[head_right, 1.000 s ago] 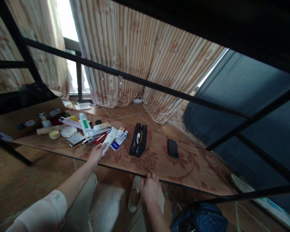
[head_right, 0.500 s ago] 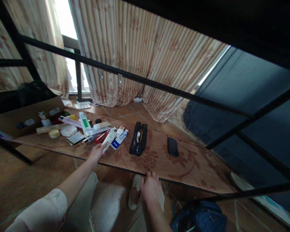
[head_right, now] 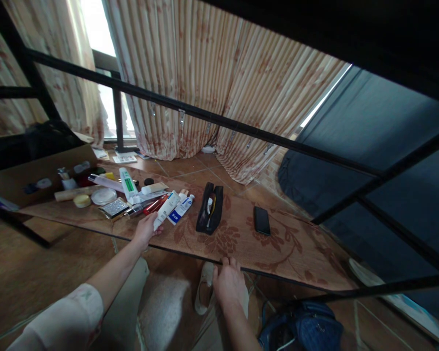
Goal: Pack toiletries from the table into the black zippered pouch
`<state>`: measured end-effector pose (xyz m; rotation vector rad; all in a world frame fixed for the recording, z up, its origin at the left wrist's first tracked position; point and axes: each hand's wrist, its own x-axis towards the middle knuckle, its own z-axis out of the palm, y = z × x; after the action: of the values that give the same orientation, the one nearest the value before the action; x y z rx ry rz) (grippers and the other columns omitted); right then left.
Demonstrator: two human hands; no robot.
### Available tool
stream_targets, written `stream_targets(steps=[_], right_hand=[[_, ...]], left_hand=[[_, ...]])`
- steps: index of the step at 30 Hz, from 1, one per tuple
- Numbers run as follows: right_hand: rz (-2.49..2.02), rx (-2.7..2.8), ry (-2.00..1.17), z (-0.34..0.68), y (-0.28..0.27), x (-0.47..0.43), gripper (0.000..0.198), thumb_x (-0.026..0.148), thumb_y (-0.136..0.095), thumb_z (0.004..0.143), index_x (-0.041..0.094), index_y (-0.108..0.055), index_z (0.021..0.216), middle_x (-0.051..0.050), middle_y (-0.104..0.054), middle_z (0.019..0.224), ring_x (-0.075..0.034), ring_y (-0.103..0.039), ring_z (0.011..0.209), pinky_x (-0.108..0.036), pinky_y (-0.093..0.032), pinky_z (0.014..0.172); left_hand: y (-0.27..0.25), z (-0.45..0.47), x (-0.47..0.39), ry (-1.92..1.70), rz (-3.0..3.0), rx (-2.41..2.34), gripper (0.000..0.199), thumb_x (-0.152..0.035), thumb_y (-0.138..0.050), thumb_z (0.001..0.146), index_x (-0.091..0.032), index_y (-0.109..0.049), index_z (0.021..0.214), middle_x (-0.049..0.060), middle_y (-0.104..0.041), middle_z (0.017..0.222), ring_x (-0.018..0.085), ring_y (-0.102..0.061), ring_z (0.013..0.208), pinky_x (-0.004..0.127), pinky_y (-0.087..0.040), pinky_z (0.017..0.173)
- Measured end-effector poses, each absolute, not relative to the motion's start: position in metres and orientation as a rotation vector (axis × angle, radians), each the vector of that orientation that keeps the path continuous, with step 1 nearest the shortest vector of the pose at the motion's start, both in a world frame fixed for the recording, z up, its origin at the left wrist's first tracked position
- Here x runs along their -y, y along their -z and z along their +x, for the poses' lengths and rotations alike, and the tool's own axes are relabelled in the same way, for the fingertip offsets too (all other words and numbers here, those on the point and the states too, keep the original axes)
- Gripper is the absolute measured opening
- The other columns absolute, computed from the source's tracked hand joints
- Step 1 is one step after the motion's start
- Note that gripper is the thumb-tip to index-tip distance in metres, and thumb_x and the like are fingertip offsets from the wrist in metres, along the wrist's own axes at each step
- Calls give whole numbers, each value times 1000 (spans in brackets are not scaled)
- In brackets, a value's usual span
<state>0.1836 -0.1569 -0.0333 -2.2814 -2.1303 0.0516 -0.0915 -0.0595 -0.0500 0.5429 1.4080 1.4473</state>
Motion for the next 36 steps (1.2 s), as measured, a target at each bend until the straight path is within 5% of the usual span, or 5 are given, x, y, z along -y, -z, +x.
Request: stream_targets(steps=[8, 19, 36], right_hand=[[-2262, 2163, -52, 171, 28, 155, 33, 35, -42, 87, 20, -60, 110, -11, -60, 107, -25, -53, 106, -33, -39, 89], [-2141, 2223, -98, 136, 25, 150, 32, 30, -45, 85, 19, -60, 111, -11, -60, 106, -26, -52, 106, -33, -37, 88], [-2007, 2195, -89, 134, 33, 149, 29, 28, -48, 83, 18, -63, 106, -12, -61, 104, -27, -53, 103, -35, -39, 87]], left_hand=[[49, -90, 59, -1429, 557, -1226, 42, -34, -70, 65, -11, -63, 99, 5, -63, 73, 13, -58, 56, 26, -49, 54], [53, -79, 62, -1339, 854, -1254, 48, -25, -77, 45, -12, -67, 90, 2, -65, 75, 13, -55, 64, 25, -40, 60], [55, -80, 60, -1307, 1104, -1377, 38, -20, -69, 47, -15, -62, 83, -3, -61, 71, 15, -55, 67, 25, -40, 64]])
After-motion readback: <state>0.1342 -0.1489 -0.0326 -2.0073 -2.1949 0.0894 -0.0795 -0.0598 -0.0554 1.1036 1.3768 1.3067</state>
